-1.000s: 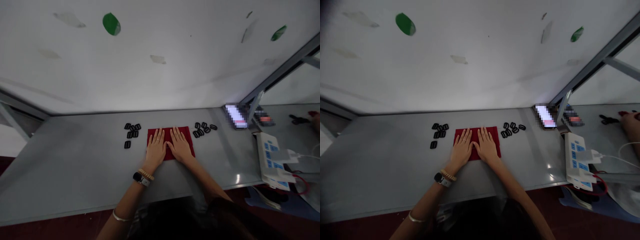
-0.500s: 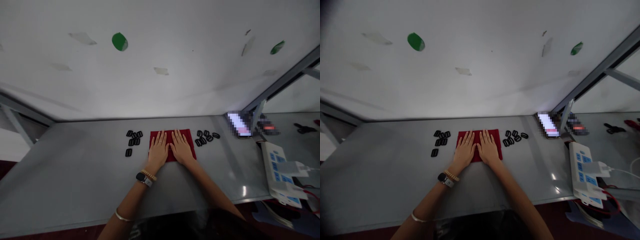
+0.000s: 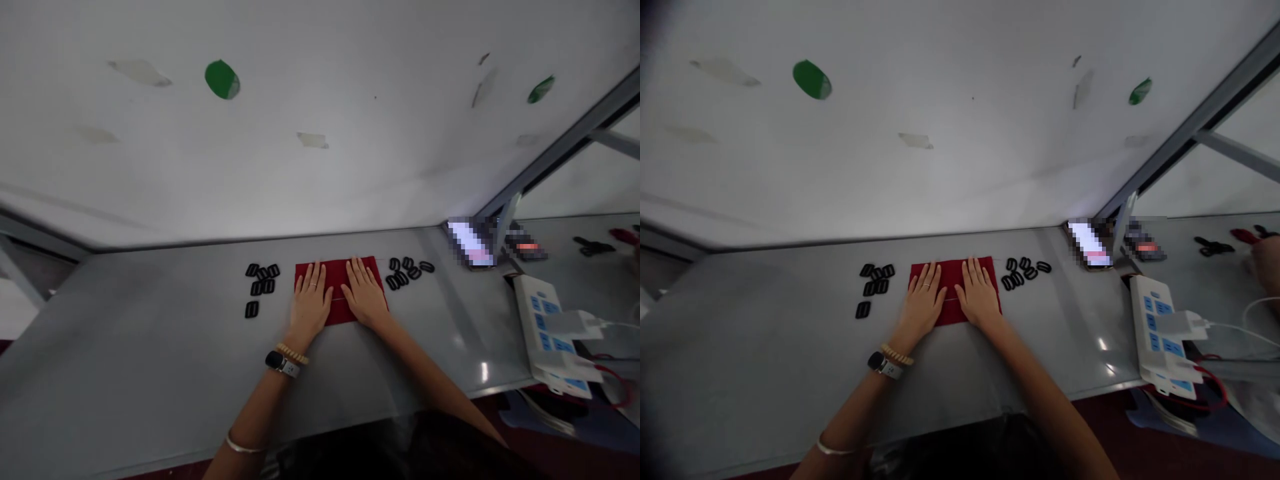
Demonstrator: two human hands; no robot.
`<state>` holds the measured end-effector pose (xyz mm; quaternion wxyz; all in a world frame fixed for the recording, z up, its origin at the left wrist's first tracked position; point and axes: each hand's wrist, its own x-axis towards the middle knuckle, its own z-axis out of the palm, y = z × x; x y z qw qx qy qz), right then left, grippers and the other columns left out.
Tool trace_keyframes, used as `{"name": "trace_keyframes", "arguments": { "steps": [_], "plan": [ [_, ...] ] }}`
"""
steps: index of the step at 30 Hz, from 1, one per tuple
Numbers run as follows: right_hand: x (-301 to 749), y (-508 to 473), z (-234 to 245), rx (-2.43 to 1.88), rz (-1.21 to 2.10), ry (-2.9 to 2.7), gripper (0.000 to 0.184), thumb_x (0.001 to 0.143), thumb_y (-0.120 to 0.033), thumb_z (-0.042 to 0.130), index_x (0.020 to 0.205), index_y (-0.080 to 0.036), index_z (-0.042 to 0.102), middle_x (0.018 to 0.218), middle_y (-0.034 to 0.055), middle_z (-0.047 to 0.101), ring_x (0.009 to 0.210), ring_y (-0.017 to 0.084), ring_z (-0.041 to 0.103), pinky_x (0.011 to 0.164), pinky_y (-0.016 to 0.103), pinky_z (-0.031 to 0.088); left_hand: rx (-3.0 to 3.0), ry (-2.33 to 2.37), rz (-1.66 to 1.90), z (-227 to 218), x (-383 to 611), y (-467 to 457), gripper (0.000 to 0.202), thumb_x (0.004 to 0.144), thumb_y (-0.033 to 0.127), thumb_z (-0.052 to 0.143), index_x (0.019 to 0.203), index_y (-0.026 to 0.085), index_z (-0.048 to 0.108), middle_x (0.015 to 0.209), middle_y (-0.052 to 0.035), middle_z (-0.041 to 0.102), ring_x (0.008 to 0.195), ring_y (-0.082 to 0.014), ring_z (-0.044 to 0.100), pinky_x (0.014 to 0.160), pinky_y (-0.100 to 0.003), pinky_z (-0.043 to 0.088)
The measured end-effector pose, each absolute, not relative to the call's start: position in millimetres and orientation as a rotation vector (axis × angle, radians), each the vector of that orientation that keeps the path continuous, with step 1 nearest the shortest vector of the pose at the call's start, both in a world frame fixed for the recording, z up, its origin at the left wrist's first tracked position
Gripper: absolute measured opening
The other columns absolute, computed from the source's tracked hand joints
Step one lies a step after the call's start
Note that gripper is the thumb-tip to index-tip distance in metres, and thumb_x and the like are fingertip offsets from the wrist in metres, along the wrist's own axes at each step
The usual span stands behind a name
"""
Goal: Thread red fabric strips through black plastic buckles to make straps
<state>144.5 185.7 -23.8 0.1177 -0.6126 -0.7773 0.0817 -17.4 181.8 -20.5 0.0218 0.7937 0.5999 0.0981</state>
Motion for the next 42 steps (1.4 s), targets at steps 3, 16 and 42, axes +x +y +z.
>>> {"name": "trace_keyframes", "arguments": {
  "steps": [3,16,42],
  "plan": [
    [147.1,186.5,-24.1,-1.799,0.245,-2.264,0.063,0.101,-0.038,0.029,0.153,-0.002,0.023,0.162,0.0153,0.017,0.151,0.026,0.018,0.122,0.043,0.022,2.451,1.874,0.317,-21.4,-22.2,183.4,0.059,0.101,0.035,0.027,0.152,0.005,0.027,0.160,-0.0119,0.027,0.149,-0.0258,0.026,0.120,-0.046,0.027],
    [150.6,186.5,-30.4,-1.814,0.192,-2.227,0.064,0.102,-0.041,0.026,0.153,-0.004,0.024,0.162,0.0157,0.018,0.151,0.027,0.017,0.122,0.045,0.022,2.451,1.900,0.379,-22.9,-20.7,181.5,0.059,0.100,0.031,0.026,0.152,0.002,0.027,0.160,-0.0151,0.027,0.149,-0.0271,0.024,0.120,-0.047,0.026],
    [130.5,185.7,-20.9,-1.731,0.259,-2.328,0.059,0.104,-0.037,0.016,0.153,-0.005,0.023,0.163,0.0107,0.017,0.152,0.023,0.015,0.124,0.043,0.019,2.487,1.803,0.279,-18.2,-0.3,182.2,0.059,0.095,0.017,0.026,0.152,0.004,0.029,0.160,-0.0112,0.026,0.150,-0.0243,0.023,0.121,-0.047,0.025]
  ]
}}
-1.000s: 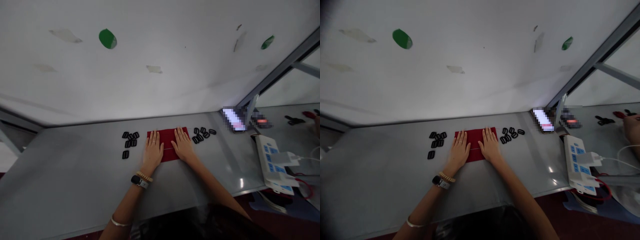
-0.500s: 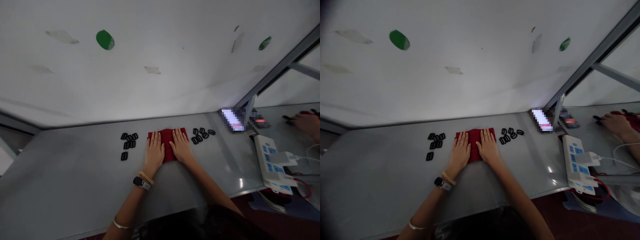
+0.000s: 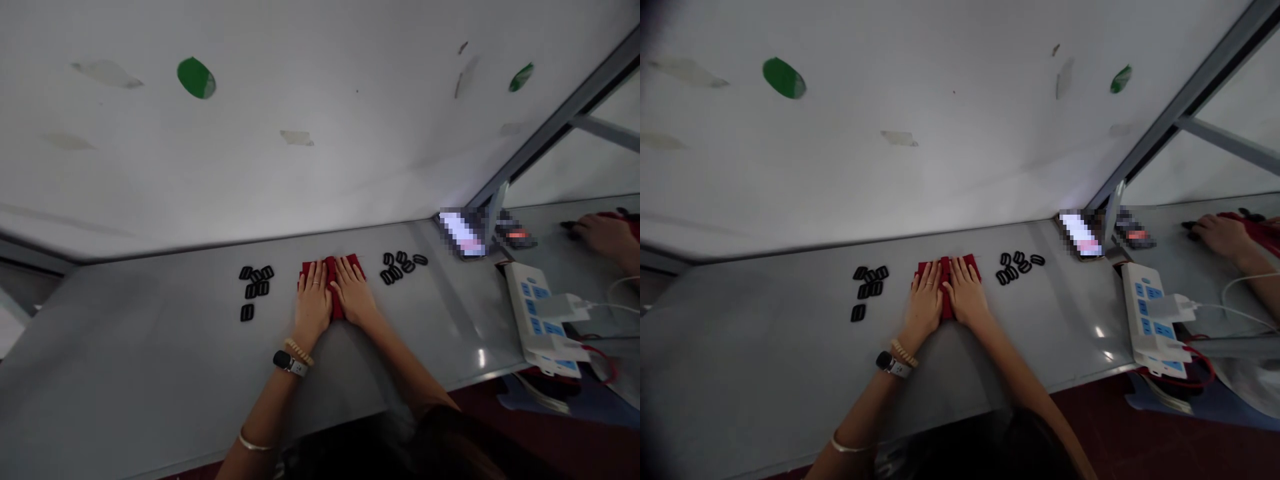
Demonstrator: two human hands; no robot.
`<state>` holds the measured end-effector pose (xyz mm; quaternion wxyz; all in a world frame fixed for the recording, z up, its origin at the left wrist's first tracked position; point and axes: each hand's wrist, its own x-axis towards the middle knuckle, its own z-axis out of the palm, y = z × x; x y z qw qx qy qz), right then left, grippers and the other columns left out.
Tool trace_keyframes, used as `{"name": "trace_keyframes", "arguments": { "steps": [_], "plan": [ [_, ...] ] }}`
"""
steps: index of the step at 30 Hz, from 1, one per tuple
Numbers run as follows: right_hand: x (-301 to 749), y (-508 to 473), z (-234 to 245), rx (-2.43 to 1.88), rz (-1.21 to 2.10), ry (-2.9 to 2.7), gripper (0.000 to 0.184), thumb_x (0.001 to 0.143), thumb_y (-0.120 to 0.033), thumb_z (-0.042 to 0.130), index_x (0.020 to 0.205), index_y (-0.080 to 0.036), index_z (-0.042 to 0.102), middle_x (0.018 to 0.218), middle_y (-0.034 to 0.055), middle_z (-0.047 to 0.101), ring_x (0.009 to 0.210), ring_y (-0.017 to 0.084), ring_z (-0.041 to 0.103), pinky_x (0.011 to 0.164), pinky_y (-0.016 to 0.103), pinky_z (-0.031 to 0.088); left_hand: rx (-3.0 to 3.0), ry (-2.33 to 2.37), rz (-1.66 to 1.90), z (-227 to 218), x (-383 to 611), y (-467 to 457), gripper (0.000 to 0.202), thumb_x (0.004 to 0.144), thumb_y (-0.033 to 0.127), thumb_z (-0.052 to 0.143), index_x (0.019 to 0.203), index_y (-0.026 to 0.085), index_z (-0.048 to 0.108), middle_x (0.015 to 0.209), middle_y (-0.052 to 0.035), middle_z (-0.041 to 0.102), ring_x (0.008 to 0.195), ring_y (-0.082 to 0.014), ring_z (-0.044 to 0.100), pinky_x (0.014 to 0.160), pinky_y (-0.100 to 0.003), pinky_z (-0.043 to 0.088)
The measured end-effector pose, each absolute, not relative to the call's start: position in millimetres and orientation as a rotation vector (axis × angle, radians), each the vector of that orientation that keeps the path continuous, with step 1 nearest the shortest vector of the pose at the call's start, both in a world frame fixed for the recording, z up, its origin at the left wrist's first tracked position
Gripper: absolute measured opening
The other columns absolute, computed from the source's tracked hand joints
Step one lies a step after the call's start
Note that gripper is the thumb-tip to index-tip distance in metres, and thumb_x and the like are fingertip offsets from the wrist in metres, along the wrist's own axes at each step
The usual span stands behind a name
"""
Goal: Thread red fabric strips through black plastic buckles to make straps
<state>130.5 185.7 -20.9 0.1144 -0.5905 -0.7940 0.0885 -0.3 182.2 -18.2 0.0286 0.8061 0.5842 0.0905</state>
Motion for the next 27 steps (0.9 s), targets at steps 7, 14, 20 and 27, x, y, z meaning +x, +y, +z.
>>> {"name": "trace_keyframes", "arguments": {
  "steps": [7,14,20,27],
  "plan": [
    [132.5,186.1,-23.2,-1.632,0.274,-2.380,0.058,0.104,-0.035,0.014,0.150,-0.005,0.031,0.162,0.0098,0.020,0.151,0.021,0.017,0.123,0.042,0.020,2.510,1.737,0.233,-13.7,-5.0,180.2,0.060,0.094,0.015,0.025,0.153,0.006,0.027,0.162,-0.0086,0.022,0.150,-0.0232,0.022,0.121,-0.047,0.026],
    [135.7,177.0,-24.8,-1.768,0.224,-2.274,0.062,0.103,-0.041,0.018,0.153,-0.005,0.023,0.162,0.0114,0.020,0.151,0.025,0.020,0.122,0.044,0.020,2.489,1.780,0.282,-13.4,-6.9,177.4,0.058,0.095,0.021,0.029,0.152,0.006,0.030,0.160,-0.0110,0.027,0.148,-0.0247,0.026,0.121,-0.048,0.026],
    [152.5,170.7,-28.7,-1.861,0.155,-2.162,0.065,0.102,-0.046,0.022,0.153,-0.005,0.026,0.162,0.0140,0.022,0.150,0.026,0.020,0.121,0.046,0.020,2.474,1.845,0.336,-16.6,-14.4,173.2,0.058,0.097,0.024,0.030,0.151,0.005,0.031,0.159,-0.0135,0.030,0.148,-0.0260,0.027,0.120,-0.047,0.026],
    [158.0,170.5,-27.0,-1.865,0.153,-2.195,0.068,0.102,-0.049,0.023,0.153,-0.004,0.025,0.162,0.0150,0.020,0.151,0.027,0.020,0.121,0.046,0.017,2.492,1.831,0.326,-17.9,-23.5,172.5,0.059,0.098,0.029,0.030,0.152,0.005,0.029,0.160,-0.0125,0.027,0.149,-0.0261,0.025,0.120,-0.048,0.027]
  ]
}}
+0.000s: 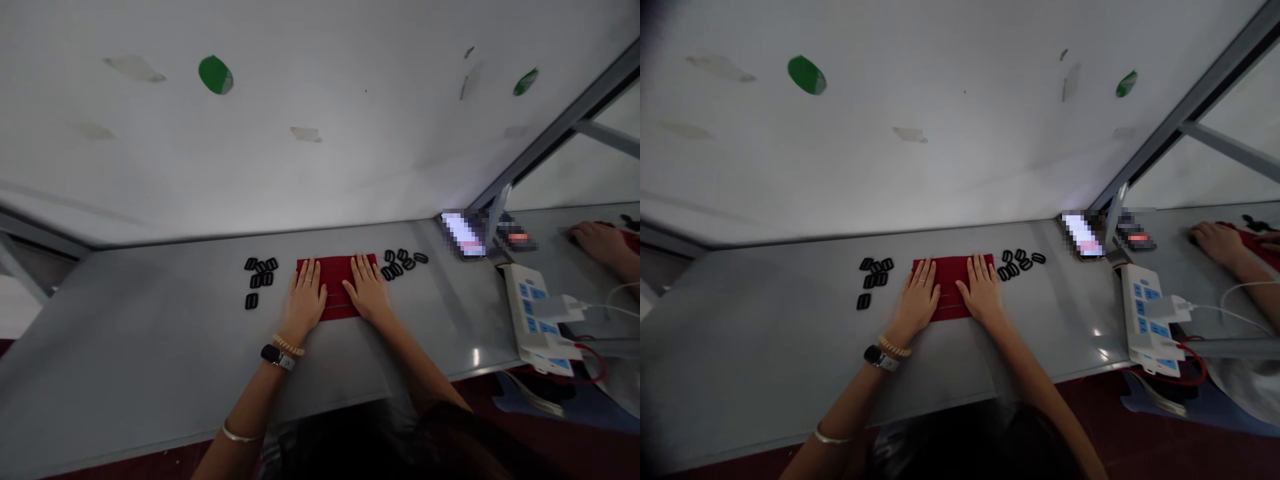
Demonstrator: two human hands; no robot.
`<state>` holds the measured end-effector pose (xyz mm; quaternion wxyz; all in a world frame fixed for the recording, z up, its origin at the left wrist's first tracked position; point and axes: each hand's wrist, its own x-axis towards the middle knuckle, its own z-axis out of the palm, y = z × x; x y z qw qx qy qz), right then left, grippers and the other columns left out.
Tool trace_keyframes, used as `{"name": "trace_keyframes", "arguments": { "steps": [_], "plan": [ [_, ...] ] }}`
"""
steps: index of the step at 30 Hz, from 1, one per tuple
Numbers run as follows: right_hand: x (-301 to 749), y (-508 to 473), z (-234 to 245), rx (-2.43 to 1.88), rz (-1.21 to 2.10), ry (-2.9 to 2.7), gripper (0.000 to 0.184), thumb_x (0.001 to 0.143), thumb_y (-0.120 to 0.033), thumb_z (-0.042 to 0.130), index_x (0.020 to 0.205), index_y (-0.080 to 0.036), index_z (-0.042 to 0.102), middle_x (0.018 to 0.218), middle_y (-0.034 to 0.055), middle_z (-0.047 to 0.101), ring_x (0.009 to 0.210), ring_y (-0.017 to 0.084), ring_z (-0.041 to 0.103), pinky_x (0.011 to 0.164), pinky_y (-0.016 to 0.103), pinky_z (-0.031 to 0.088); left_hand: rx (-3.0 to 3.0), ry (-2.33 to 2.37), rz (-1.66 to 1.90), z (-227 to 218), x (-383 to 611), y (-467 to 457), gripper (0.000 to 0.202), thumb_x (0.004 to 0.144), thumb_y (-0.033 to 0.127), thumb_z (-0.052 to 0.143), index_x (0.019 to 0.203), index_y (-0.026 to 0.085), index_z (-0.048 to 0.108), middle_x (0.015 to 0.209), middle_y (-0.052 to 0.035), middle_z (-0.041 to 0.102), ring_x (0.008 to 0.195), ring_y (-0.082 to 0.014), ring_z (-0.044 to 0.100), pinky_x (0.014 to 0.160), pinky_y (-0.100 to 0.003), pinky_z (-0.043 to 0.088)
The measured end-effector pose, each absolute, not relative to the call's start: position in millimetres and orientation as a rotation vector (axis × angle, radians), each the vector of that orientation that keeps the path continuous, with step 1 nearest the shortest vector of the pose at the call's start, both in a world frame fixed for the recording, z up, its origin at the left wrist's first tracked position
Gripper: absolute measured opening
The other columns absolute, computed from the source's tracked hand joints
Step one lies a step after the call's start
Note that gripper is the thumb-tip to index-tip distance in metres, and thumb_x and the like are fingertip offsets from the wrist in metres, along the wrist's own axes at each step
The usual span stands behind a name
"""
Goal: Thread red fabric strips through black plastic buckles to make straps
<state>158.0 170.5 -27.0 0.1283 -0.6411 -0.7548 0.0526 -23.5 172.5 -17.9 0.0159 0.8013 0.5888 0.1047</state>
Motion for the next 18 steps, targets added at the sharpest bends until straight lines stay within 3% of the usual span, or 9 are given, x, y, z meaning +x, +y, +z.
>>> {"name": "trace_keyframes", "arguments": {
  "steps": [18],
  "plan": [
    [185.7,165.5,-35.1,-1.804,0.119,-2.246,0.063,0.102,-0.046,0.025,0.154,-0.011,0.027,0.162,0.0128,0.023,0.151,0.026,0.017,0.121,0.048,0.015,2.494,1.874,0.233,-16.4,-52.7,163.2,0.061,0.101,0.037,0.024,0.153,0.006,0.026,0.160,-0.0115,0.025,0.149,-0.0269,0.025,0.121,-0.050,0.021]
  ]
}}
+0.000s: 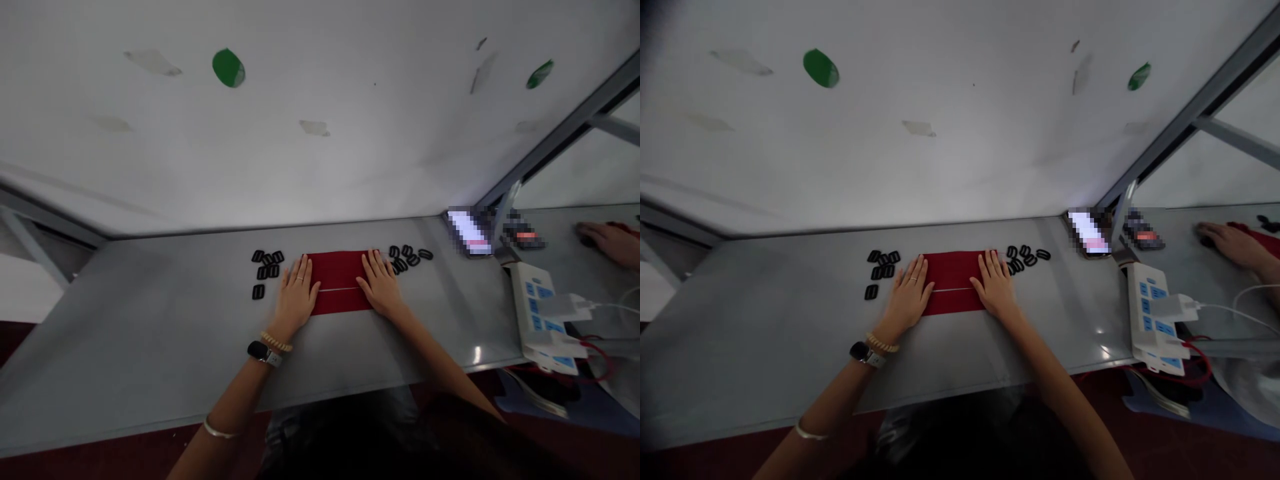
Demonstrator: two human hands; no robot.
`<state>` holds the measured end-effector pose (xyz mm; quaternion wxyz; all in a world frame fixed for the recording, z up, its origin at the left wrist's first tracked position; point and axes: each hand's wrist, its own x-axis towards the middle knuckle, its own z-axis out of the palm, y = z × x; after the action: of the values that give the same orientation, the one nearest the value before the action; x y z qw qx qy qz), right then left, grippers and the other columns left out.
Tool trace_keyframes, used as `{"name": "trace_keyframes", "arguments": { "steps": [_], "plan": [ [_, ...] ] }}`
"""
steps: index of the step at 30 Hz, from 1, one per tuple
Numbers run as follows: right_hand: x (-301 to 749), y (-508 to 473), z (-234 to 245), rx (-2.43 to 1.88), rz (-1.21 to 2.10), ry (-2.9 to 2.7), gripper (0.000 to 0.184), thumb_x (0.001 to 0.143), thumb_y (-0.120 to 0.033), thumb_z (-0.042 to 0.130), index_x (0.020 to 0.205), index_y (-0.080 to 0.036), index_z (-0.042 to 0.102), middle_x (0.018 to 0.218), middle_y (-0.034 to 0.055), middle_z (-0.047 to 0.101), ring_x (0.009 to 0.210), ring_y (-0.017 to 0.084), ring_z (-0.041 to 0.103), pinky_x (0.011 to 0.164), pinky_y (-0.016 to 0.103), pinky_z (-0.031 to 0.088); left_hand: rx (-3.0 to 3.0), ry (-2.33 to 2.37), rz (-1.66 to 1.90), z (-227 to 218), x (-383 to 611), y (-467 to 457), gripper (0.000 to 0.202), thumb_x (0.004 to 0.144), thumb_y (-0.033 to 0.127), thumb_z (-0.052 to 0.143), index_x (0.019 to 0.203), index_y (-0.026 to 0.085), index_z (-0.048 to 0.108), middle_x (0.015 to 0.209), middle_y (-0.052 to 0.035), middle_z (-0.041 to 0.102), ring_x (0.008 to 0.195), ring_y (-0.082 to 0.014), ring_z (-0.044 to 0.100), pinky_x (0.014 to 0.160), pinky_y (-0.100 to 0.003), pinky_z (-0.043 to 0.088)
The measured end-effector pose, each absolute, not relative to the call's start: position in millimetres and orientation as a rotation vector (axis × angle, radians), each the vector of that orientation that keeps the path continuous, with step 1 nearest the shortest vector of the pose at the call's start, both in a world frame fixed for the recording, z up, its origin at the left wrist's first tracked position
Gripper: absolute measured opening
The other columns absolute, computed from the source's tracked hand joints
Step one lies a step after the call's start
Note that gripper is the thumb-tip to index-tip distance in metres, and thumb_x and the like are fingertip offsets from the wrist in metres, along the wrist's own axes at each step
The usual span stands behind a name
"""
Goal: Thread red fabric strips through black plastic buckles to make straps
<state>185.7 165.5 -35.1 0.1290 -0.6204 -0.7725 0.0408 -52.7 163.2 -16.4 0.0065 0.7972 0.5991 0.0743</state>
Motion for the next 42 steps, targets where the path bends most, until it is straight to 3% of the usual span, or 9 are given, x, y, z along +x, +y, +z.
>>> {"name": "trace_keyframes", "arguments": {
  "steps": [11,22,30,34,38,42],
  "plan": [
    [192.3,160.7,-33.3,-1.795,0.088,-2.284,0.064,0.102,-0.047,0.024,0.153,-0.009,0.028,0.162,0.0119,0.023,0.151,0.026,0.019,0.121,0.048,0.016,2.510,1.854,0.338,-22.4,-65.7,155.3,0.060,0.101,0.038,0.024,0.153,0.009,0.027,0.159,-0.0110,0.029,0.149,-0.0269,0.026,0.121,-0.050,0.020],
    [192.2,150.2,-33.0,-1.798,0.107,-2.300,0.063,0.102,-0.046,0.024,0.154,-0.010,0.026,0.162,0.0112,0.022,0.151,0.026,0.017,0.121,0.050,0.013,2.490,1.870,0.272,-19.6,-65.4,143.7,0.061,0.101,0.038,0.024,0.153,0.006,0.027,0.161,-0.0098,0.026,0.149,-0.0275,0.023,0.121,-0.051,0.020],
    [191.8,150.8,-34.3,-1.741,0.087,-2.237,0.059,0.102,-0.042,0.027,0.153,-0.012,0.028,0.161,0.0127,0.027,0.151,0.027,0.020,0.120,0.056,0.015,2.453,1.865,0.340,-22.1,-67.2,143.4,0.060,0.100,0.038,0.027,0.154,0.011,0.027,0.160,-0.0106,0.029,0.149,-0.0278,0.024,0.120,-0.051,0.021],
    [187.5,145.5,-27.6,-1.579,-0.035,-2.125,0.051,0.102,-0.032,0.032,0.146,-0.009,0.042,0.155,0.0163,0.040,0.149,0.028,0.023,0.119,0.053,0.023,2.475,1.828,0.406,-28.2,-71.3,145.0,0.061,0.100,0.038,0.026,0.153,0.009,0.028,0.159,-0.0124,0.031,0.148,-0.0275,0.026,0.120,-0.051,0.024],
    [164.5,127.2,-23.1,-1.290,-0.093,-2.103,0.032,0.097,-0.024,0.046,0.122,-0.014,0.064,0.129,0.0140,0.062,0.137,0.026,0.041,0.112,0.045,0.038,2.447,1.838,0.572,-30.9,-74.7,148.1,0.058,0.101,0.038,0.027,0.151,0.010,0.032,0.155,-0.0137,0.039,0.147,-0.0280,0.030,0.118,-0.051,0.026],
    [135.7,108.0,-22.6,-1.103,-0.015,-2.281,0.024,0.095,-0.024,0.054,0.115,-0.018,0.066,0.114,0.0108,0.065,0.122,0.025,0.050,0.104,0.042,0.045,2.405,1.895,0.818,-18.5,-90.4,148.3,0.050,0.100,0.035,0.032,0.140,0.011,0.049,0.146,-0.0159,0.051,0.142,-0.0304,0.038,0.116,-0.052,0.030]
  ]
}}
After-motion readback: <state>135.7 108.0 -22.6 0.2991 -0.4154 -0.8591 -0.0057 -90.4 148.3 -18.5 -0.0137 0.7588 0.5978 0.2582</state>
